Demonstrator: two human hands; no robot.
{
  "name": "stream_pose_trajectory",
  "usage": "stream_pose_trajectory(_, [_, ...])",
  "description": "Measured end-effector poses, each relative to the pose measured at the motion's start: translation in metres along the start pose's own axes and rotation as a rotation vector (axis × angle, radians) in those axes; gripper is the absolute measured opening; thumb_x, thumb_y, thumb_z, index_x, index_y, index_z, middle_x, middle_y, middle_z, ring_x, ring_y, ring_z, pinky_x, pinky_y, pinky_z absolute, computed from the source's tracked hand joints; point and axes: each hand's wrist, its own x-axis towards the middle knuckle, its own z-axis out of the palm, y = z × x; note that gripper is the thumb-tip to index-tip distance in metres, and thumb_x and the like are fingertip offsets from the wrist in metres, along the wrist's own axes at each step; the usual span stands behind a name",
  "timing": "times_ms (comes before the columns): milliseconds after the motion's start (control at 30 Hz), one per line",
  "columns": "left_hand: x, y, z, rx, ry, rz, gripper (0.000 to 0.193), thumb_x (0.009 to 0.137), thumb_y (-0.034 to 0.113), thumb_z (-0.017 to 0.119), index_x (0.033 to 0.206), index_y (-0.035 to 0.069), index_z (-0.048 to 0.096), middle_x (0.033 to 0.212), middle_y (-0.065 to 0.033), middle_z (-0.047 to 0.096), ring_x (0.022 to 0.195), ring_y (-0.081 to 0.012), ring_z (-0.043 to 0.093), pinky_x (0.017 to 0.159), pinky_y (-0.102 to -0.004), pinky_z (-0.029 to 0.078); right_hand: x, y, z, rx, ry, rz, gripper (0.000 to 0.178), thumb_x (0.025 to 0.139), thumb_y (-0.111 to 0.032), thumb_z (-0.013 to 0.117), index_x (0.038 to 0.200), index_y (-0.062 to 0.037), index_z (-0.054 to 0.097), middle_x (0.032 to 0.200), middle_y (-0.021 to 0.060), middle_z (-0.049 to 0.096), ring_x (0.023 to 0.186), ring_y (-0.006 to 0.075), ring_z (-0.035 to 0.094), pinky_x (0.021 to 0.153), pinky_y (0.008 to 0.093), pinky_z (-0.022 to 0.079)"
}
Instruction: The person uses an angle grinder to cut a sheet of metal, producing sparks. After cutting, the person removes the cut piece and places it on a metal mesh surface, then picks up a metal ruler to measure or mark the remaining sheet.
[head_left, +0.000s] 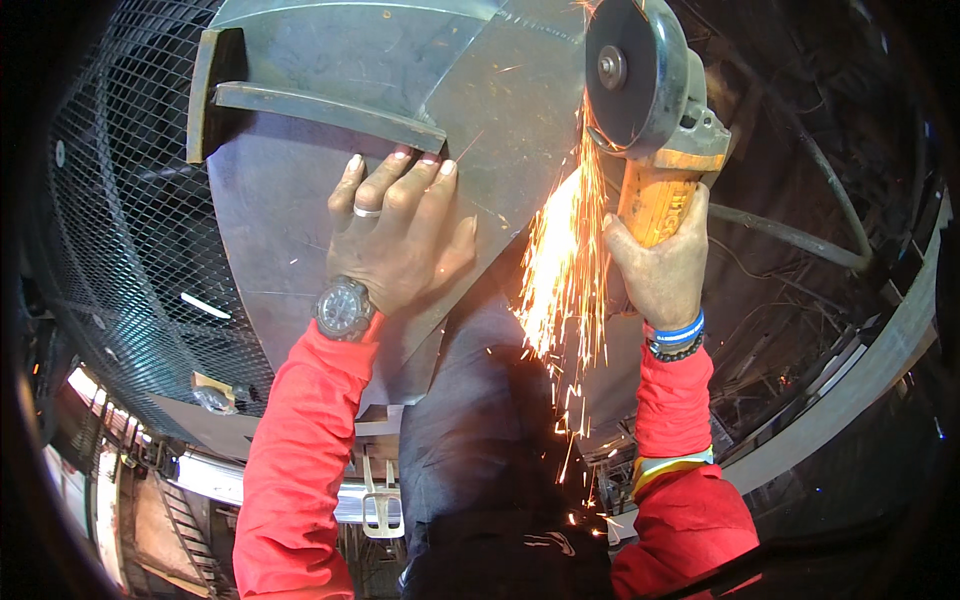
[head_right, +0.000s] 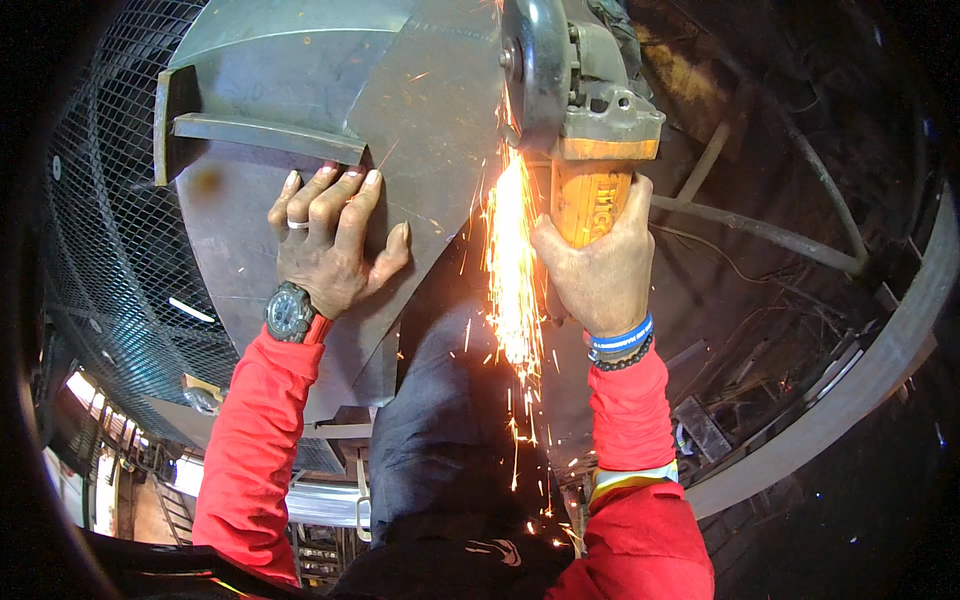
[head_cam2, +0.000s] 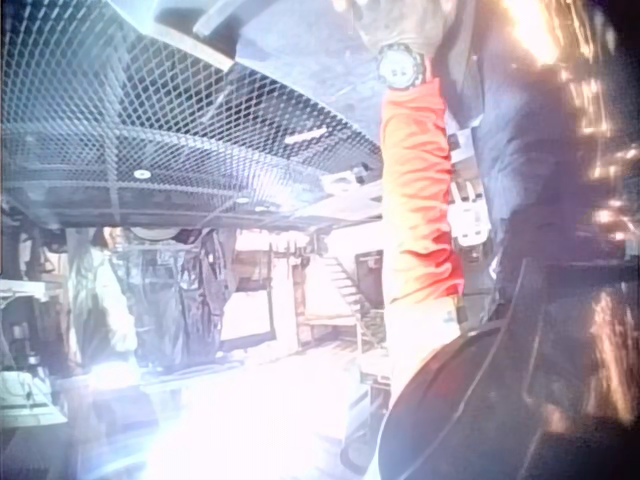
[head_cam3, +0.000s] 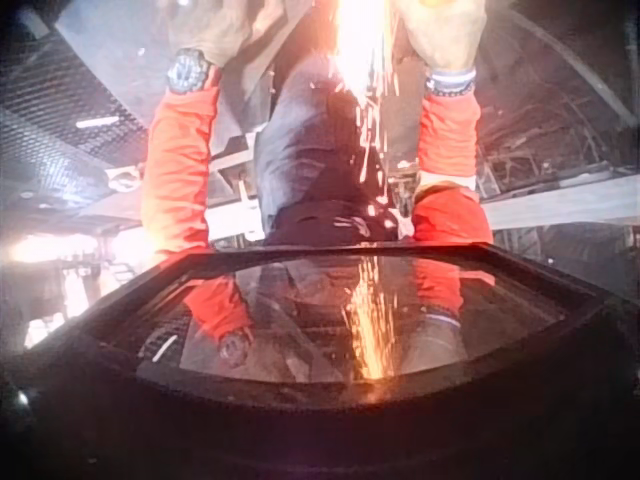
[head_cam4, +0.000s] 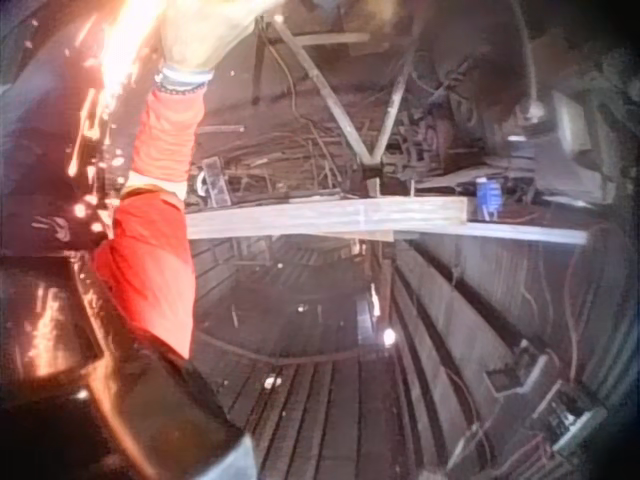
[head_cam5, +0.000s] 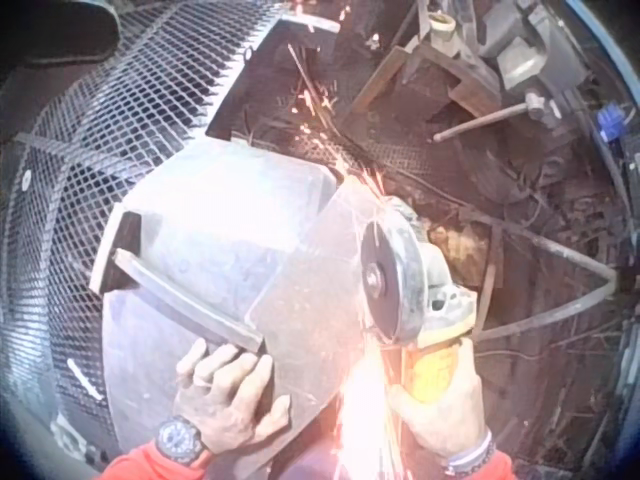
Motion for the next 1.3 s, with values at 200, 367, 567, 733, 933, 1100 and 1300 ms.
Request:
stream_pose_trajectory(200, [0.000, 0.002, 0.001, 0.002, 0.002, 0.005, 0.059, 0.077, 0.040, 0.077, 0.129, 0.016, 0.062, 0.123, -0.0030, 0.057, 0.125, -0.0231, 0.050, 0.114, -0.0493, 0.032, -0.003, 0.001, 0.000, 0.051, -0.019, 0.061, 0.052, 0.077, -0.010, 0.076, 0.114, 0.0014, 0.041, 0.088, 0.0197, 0.069, 0.080, 0.0319, 0.074, 0.071, 0.0403, 0.058])
stream_pose_trajectory(367, [0.000, 0.002, 0.001, 0.003, 0.002, 0.003, 0.059, 0.078, 0.040, 0.077, 0.130, 0.016, 0.061, 0.123, -0.0028, 0.057, 0.126, -0.0231, 0.049, 0.114, -0.0490, 0.031, 0.001, -0.001, 0.000, 0.032, 0.006, 0.018, 0.053, 0.076, -0.010, 0.077, 0.114, 0.0016, 0.041, 0.088, 0.0200, 0.070, 0.080, 0.0324, 0.074, 0.071, 0.0403, 0.058])
stream_pose_trajectory(567, [0.000, 0.001, 0.001, -0.001, -0.002, 0.008, 0.058, 0.079, 0.041, 0.077, 0.129, 0.016, 0.061, 0.123, -0.0022, 0.057, 0.126, -0.0224, 0.049, 0.115, -0.0482, 0.031, 0.001, 0.001, -0.001, 0.021, -0.002, 0.023, 0.055, 0.076, -0.010, 0.077, 0.115, 0.0021, 0.041, 0.088, 0.0201, 0.070, 0.080, 0.0326, 0.074, 0.071, 0.0403, 0.058])
stream_pose_trajectory(733, [-0.001, 0.002, 0.002, -0.006, 0.000, 0.011, 0.057, 0.078, 0.041, 0.076, 0.128, 0.016, 0.062, 0.123, -0.0019, 0.057, 0.125, -0.0220, 0.050, 0.115, -0.0479, 0.031, -0.001, 0.003, -0.001, 0.002, 0.001, 0.022, 0.056, 0.075, -0.010, 0.078, 0.116, 0.0022, 0.041, 0.089, 0.0200, 0.070, 0.079, 0.0319, 0.074, 0.071, 0.0402, 0.058])
stream_pose_trajectory(933, [0.000, 0.002, 0.002, -0.002, 0.007, 0.017, 0.058, 0.078, 0.040, 0.077, 0.128, 0.016, 0.062, 0.124, -0.0021, 0.057, 0.125, -0.0225, 0.050, 0.115, -0.0480, 0.031, -0.001, 0.007, 0.001, 0.033, 0.003, 0.034, 0.056, 0.076, -0.010, 0.079, 0.116, 0.0016, 0.041, 0.089, 0.0199, 0.070, 0.080, 0.0303, 0.074, 0.072, 0.0392, 0.057])
stream_pose_trajectory(1100, [0.001, 0.004, 0.000, 0.007, -0.005, 0.013, 0.058, 0.078, 0.040, 0.076, 0.129, 0.015, 0.062, 0.124, -0.0025, 0.057, 0.125, -0.0230, 0.050, 0.114, -0.0481, 0.031, -0.001, 0.006, 0.001, 0.054, 0.000, 0.059, 0.059, 0.075, -0.011, 0.078, 0.119, 0.0013, 0.041, 0.091, 0.0213, 0.070, 0.083, 0.0339, 0.074, 0.074, 0.0411, 0.057])
stream_pose_trajectory(1300, [0.000, 0.004, 0.002, 0.017, 0.000, 0.017, 0.057, 0.079, 0.040, 0.076, 0.129, 0.015, 0.062, 0.125, -0.0027, 0.057, 0.125, -0.0234, 0.050, 0.114, -0.0481, 0.031, -0.005, 0.006, 0.000, 0.012, -0.012, 0.078, 0.055, 0.076, -0.008, 0.077, 0.119, 0.0013, 0.043, 0.097, 0.0167, 0.066, 0.085, 0.0272, 0.069, 0.078, 0.0375, 0.056])
